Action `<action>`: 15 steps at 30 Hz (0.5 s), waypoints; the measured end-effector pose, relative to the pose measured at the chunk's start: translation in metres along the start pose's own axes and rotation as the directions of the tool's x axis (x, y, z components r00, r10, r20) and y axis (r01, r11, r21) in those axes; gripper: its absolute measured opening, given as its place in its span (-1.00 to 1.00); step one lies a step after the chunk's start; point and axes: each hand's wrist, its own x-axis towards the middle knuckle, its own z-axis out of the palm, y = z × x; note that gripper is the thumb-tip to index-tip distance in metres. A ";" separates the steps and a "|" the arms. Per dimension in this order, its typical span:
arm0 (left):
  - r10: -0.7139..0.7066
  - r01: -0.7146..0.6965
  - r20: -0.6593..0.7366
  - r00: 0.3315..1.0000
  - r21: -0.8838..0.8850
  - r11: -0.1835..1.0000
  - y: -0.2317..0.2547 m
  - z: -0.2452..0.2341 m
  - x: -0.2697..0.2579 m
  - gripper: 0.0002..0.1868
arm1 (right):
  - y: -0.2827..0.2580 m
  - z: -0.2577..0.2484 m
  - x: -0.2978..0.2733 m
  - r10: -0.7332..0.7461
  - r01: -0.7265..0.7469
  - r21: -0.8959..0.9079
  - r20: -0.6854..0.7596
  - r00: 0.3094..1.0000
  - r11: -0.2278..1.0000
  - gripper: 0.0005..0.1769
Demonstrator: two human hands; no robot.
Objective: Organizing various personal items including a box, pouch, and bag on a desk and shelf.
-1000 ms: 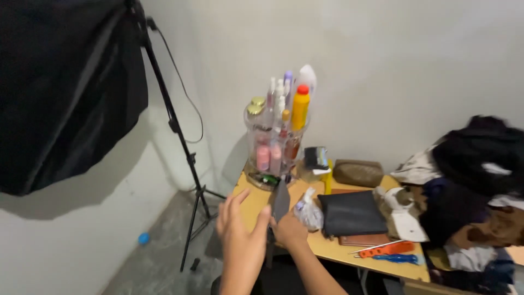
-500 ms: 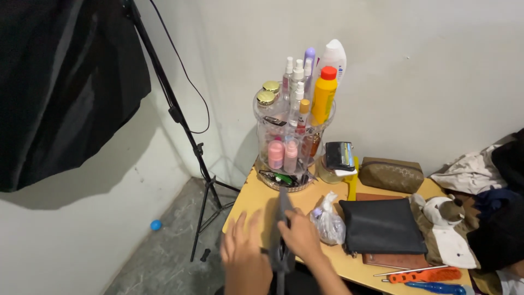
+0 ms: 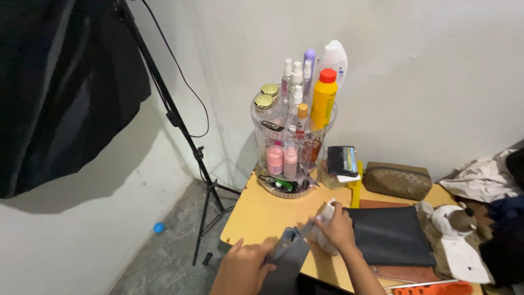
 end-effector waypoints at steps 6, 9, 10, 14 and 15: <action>-0.221 0.194 0.187 0.957 0.157 0.969 -0.010 -0.018 -0.005 -0.69 | -0.015 -0.012 -0.035 0.153 -0.086 -0.326 0.185 0.971 0.942 0.28; -0.310 0.281 0.172 0.935 0.174 0.944 -0.019 -0.030 -0.015 -0.63 | 0.025 0.027 -0.012 0.201 -0.219 0.110 0.154 0.967 0.969 0.17; -0.315 0.286 0.170 0.934 0.175 0.942 -0.021 -0.032 -0.019 -0.63 | 0.027 0.026 -0.011 0.198 -0.216 0.110 0.157 0.968 0.970 0.17; -0.452 0.422 0.105 0.886 0.225 0.878 -0.023 -0.045 -0.039 -0.61 | -0.012 -0.016 -0.022 -0.079 -0.536 0.829 0.552 0.830 0.158 -0.04; -0.485 0.456 0.067 0.872 0.250 0.854 -0.021 -0.049 -0.042 -0.58 | -0.032 -0.036 -0.029 -0.257 -0.611 0.772 0.563 0.785 -0.174 -0.09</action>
